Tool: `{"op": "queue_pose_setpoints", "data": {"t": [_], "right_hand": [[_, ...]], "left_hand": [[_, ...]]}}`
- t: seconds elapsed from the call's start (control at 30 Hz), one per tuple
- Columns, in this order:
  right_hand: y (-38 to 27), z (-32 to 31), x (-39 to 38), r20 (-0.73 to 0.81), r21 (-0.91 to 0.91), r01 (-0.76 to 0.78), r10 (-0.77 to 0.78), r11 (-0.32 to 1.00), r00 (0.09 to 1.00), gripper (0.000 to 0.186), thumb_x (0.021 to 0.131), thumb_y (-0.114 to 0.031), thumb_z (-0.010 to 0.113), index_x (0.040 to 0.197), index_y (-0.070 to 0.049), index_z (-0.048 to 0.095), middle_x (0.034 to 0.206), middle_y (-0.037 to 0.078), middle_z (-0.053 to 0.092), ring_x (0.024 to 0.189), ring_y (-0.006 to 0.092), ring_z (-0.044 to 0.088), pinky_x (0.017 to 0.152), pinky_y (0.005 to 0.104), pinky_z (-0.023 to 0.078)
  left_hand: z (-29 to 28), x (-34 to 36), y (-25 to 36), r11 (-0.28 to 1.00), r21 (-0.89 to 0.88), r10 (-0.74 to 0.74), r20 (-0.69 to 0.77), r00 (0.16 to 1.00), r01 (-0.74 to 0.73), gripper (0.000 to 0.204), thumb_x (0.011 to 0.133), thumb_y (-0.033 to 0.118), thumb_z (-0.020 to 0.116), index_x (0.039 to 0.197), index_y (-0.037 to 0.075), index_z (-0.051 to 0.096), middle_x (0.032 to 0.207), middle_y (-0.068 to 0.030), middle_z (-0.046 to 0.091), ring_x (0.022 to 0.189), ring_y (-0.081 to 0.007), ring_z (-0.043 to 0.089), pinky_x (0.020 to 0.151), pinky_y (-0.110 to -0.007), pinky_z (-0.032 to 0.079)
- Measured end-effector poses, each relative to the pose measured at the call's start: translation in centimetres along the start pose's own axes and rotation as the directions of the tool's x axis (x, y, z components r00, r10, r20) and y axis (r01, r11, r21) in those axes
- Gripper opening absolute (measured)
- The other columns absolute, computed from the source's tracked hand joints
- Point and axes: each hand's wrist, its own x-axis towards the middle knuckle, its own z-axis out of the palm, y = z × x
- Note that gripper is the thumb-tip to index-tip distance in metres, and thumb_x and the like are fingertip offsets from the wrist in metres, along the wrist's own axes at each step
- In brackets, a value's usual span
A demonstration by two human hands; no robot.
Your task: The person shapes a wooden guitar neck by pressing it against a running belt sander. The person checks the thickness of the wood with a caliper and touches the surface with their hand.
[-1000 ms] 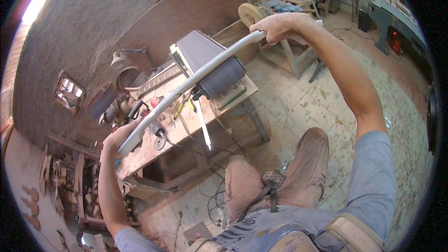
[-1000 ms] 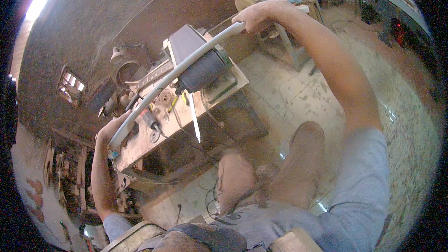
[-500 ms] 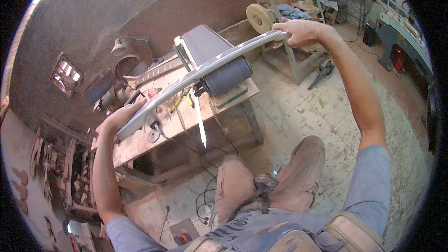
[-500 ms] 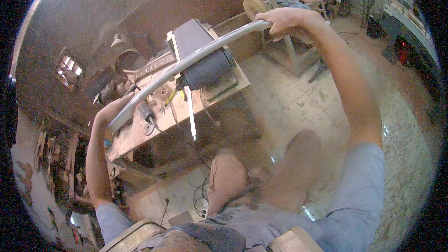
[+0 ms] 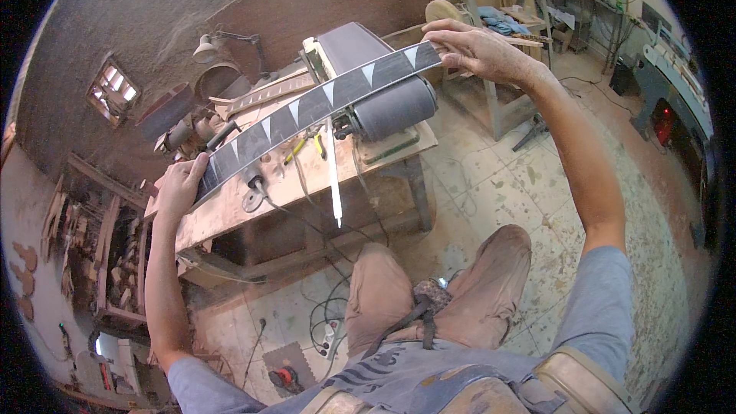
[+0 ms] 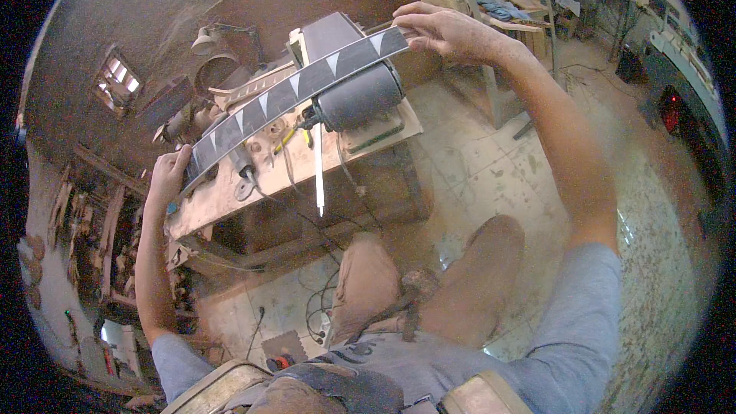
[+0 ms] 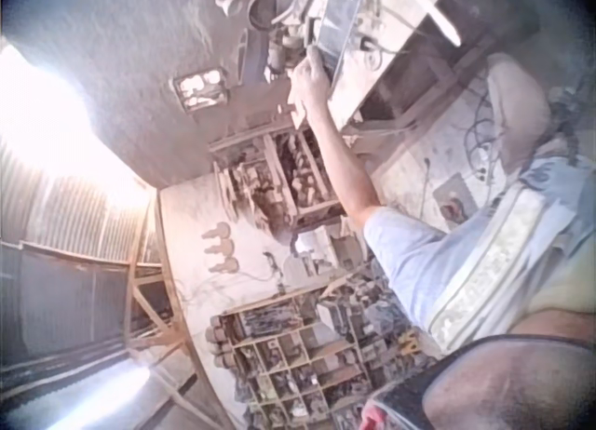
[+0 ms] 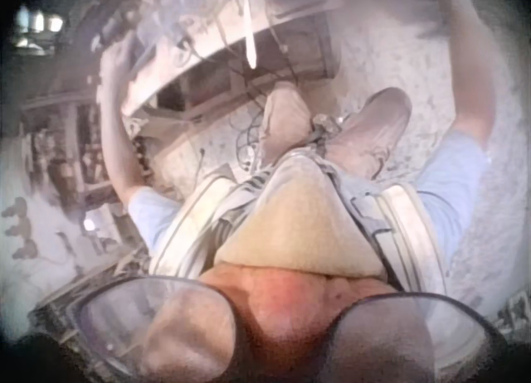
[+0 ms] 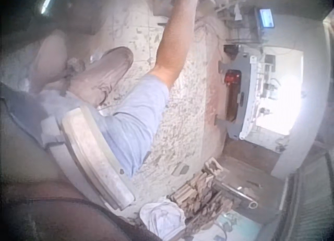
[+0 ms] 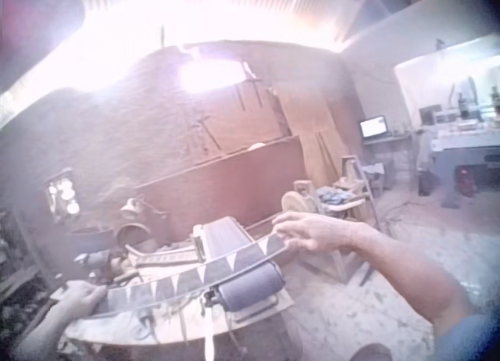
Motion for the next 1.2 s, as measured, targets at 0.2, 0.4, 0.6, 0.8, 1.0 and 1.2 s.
{"op": "queue_pose_setpoints", "data": {"t": [0.2, 0.4, 0.6, 0.8, 1.0, 1.2], "right_hand": [[-0.9, -2.8, 1.5, 0.542, 0.261, -0.57, 0.37, 0.779, 0.754, 0.056, 0.101, -0.05, 0.057, 0.142, -0.013, 0.061, 0.11, 0.008, 0.071, 0.104, 0.0192, 0.065, 0.092, 0.0339, 0.054], [-1.2, -2.4, 2.2, 0.357, 0.171, -0.185, 0.114, 0.968, 0.927, 0.055, 0.1, -0.044, 0.059, 0.14, -0.006, 0.06, 0.122, 0.016, 0.068, 0.113, 0.0286, 0.063, 0.099, 0.0419, 0.05], [-2.2, -0.6, 0.8, 0.1, 0.028, -0.107, 0.103, 0.994, 0.99, 0.047, 0.099, -0.035, 0.063, 0.135, -0.004, 0.06, 0.132, 0.021, 0.064, 0.125, 0.037, 0.06, 0.105, 0.0439, 0.047], [-4.4, -3.3, 1.6, 0.422, 0.106, -0.487, 0.404, 0.867, 0.811, 0.052, 0.103, -0.046, 0.053, 0.129, -0.004, 0.066, 0.093, 0.012, 0.072, 0.089, 0.0243, 0.068, 0.085, 0.0388, 0.054], [-2.0, -3.1, 1.9, 0.381, 0.117, -0.304, 0.24, 0.946, 0.893, 0.063, 0.095, -0.058, 0.061, 0.135, -0.01, 0.066, 0.118, 0.014, 0.073, 0.107, 0.0274, 0.068, 0.093, 0.0417, 0.053], [-3.2, -1.3, 0.6, 0.096, -0.013, -0.106, 0.107, 0.994, 0.99, 0.055, 0.093, -0.046, 0.067, 0.134, -0.009, 0.063, 0.121, 0.019, 0.07, 0.113, 0.0347, 0.067, 0.097, 0.0446, 0.053]], "left_hand": [[-0.9, -0.1, -0.4, 0.884, -0.254, -0.251, 0.45, 0.857, 0.393, 0.067, 0.103, 0.06, 0.045, 0.095, 0.0, 0.072, 0.077, -0.0108, 0.069, 0.064, -0.0177, 0.062, 0.071, -0.037, 0.049], [-0.2, 0.4, -4.3, 0.978, -0.124, -0.134, 0.245, 0.96, 0.168, 0.073, 0.103, 0.062, 0.042, 0.08, 0.0, 0.072, 0.067, -0.011, 0.065, 0.063, -0.0185, 0.062, 0.069, -0.037, 0.047], [0.0, 0.5, -4.3, 0.998, -0.008, -0.068, 0.026, 0.997, 0.068, 0.074, 0.102, 0.062, 0.041, 0.077, 0.001, 0.073, 0.062, -0.0127, 0.062, 0.065, -0.0233, 0.064, 0.072, -0.04, 0.047], [-0.6, -0.5, -1.9, 0.869, -0.357, -0.2, 0.378, 0.904, 0.342, 0.049, 0.104, 0.049, 0.053, 0.104, 0.004, 0.073, 0.076, -0.0056, 0.07, 0.059, -0.0128, 0.063, 0.056, -0.03, 0.051], [-0.6, -0.5, -2.5, 0.967, -0.105, -0.203, 0.227, 0.952, 0.231, 0.065, 0.1, 0.063, 0.051, 0.09, 0.003, 0.072, 0.072, -0.0093, 0.066, 0.062, -0.0142, 0.062, 0.06, -0.033, 0.047], [-0.5, 0.5, -3.7, 0.995, -0.06, -0.082, 0.042, 0.996, 0.084, 0.071, 0.1, 0.062, 0.049, 0.076, -0.001, 0.071, 0.059, -0.0109, 0.058, 0.058, -0.0232, 0.055, 0.06, -0.043, 0.041]]}}
